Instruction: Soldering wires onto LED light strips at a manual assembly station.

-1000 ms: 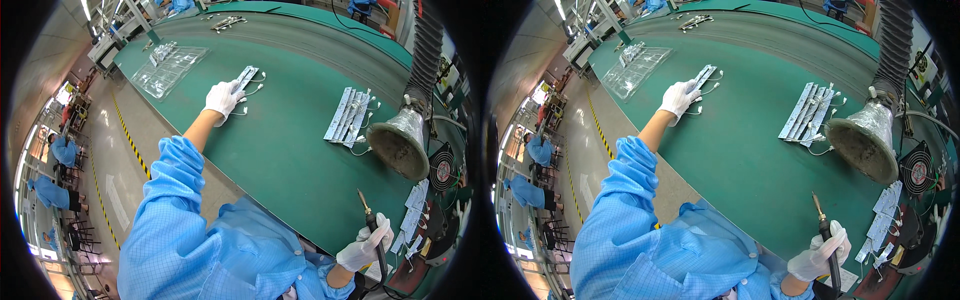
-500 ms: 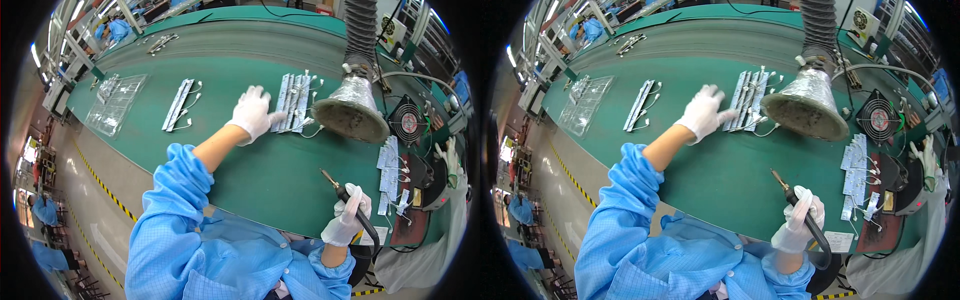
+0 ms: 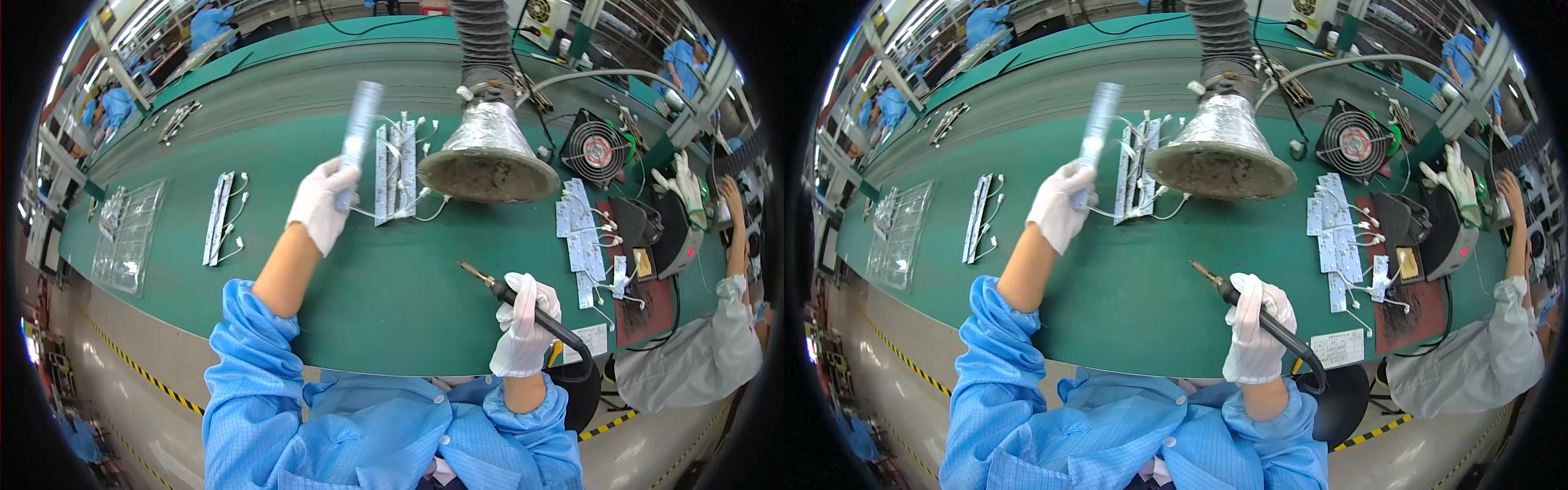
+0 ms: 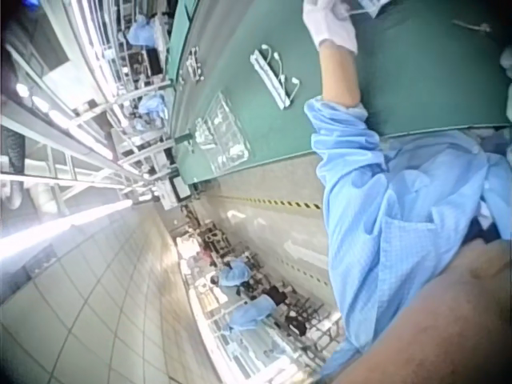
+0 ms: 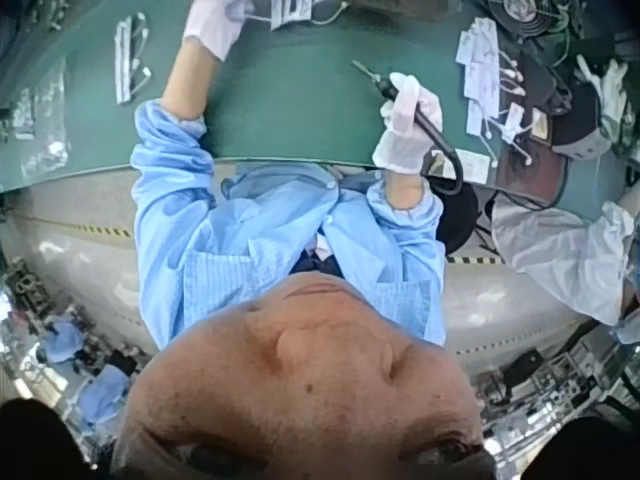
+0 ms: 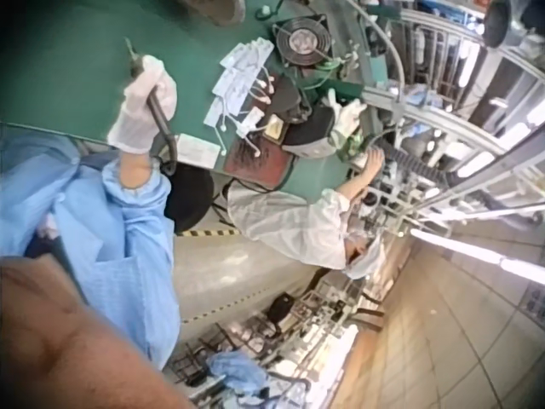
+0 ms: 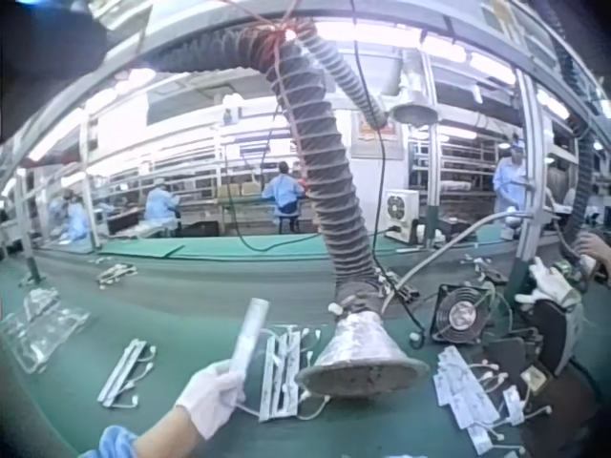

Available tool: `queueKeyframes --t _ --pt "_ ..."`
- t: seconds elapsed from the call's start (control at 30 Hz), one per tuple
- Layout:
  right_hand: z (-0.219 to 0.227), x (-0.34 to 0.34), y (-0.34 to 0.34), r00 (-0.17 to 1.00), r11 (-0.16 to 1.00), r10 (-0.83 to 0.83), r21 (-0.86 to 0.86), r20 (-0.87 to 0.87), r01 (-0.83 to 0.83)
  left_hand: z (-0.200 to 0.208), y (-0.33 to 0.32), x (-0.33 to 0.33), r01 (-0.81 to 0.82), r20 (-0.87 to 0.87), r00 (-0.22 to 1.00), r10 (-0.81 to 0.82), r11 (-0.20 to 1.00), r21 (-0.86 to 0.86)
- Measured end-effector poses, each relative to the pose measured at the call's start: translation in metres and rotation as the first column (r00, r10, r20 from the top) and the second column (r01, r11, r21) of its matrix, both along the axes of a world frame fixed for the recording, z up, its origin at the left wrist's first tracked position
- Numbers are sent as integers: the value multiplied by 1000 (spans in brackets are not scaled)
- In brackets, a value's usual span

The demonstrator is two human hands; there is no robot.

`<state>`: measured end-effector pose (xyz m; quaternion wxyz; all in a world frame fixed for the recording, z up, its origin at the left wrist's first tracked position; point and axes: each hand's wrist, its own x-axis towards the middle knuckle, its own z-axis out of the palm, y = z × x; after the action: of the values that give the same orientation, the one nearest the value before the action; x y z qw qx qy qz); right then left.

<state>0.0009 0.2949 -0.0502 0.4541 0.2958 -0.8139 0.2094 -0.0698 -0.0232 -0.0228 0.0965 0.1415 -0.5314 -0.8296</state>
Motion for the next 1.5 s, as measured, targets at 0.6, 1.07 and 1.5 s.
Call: queueKeyframes --t 0.6,1.07,1.5 --pt "10 14 -17 854 584 375 -808 360 83 42 49 91 755 442 631 -638 374 -539" --pt "7 11 -5 907 920 387 -128 164 -370 15 97 69 682 442 731 -520 578 -447" --pt "12 12 -13 900 918 382 -197 211 -343 12 96 72 661 373 748 -549 565 -494"
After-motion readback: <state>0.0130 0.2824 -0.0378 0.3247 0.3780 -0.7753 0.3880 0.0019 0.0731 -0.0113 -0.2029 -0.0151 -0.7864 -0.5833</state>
